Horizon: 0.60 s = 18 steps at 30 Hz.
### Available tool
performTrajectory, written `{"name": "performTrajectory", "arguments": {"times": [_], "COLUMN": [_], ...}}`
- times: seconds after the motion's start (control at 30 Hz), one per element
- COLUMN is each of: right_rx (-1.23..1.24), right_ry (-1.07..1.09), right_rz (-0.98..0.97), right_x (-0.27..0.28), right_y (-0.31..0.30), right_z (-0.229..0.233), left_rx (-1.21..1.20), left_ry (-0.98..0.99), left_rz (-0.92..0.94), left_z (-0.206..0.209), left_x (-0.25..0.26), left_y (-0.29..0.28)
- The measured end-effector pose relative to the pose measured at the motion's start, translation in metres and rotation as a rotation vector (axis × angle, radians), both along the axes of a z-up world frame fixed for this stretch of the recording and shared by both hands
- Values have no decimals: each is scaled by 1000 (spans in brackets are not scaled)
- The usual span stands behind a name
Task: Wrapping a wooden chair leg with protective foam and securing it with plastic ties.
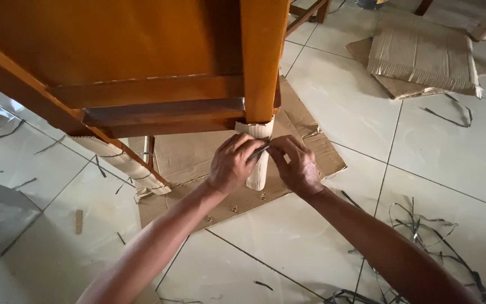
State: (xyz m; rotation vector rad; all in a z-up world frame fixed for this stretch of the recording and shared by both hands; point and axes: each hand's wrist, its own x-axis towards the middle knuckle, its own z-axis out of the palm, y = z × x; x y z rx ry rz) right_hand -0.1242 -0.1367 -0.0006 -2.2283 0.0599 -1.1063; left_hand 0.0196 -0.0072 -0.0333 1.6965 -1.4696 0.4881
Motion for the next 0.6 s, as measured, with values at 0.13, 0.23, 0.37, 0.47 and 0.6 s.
{"name": "performTrajectory", "arguments": {"times": [0.13,0.23,0.37,0.47,0.6], "right_rx": [20,38,0,-13,-57], "right_ry": [-17,-41,-75,-73,-48], "right_rz": [-73,-91,-104,-130,-121], "right_x": [0,1,3,4,-3], "right_y": [2,4,6,4,7], "right_z": [-1,2,4,5,19], "left_rx": [-18,-33,-52,-90,-96], "left_ry": [-61,-80,-99,-119,-83], "left_rz": [36,52,52,94,85], "left_z": [6,12,14,32,24], "left_x": [-2,-5,-7,-17,-14], "left_y": [0,-1,-1,1,-2]}}
